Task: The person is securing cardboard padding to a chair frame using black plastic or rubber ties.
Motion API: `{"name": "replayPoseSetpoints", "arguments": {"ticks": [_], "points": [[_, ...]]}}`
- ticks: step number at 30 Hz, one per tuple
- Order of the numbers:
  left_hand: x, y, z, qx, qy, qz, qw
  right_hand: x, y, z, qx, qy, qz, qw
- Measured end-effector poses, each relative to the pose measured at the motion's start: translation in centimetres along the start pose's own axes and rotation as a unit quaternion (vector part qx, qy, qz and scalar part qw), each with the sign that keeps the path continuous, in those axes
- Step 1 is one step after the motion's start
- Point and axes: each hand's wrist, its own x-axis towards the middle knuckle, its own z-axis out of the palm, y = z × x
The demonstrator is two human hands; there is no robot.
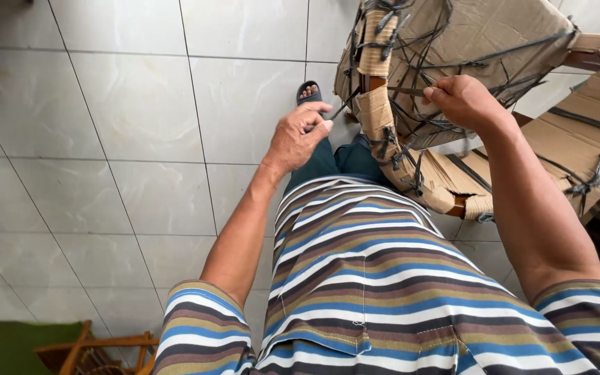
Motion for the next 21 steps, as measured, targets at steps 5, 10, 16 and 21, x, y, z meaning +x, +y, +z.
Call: {"name": "replayPoseSetpoints", "arguments": {"ticks": [5,10,16,21], "points": [[0.2,6.2,3.2,-0.124,-0.02,0.074,0.989,-3.9,-2.7,0.2,0.01,0.061,-0.038,0.997],[3.5,4.6,6.2,-0.128,0.002,0.117,0.985,-6.1,-5.1,2.0,0.018,0.113,-0.066,0.991],[3.9,4.7,7.1,0.001,-0.004,0.233,0.972,-8.9,-9.4,3.6,0.005,0.159,-0.142,0.977],[4.2,4.1,7.3,0.099,0.038,0.339,0.935,-10.0,-11.5,2.0,0.217,0.061,-0.184,0.957]]}}
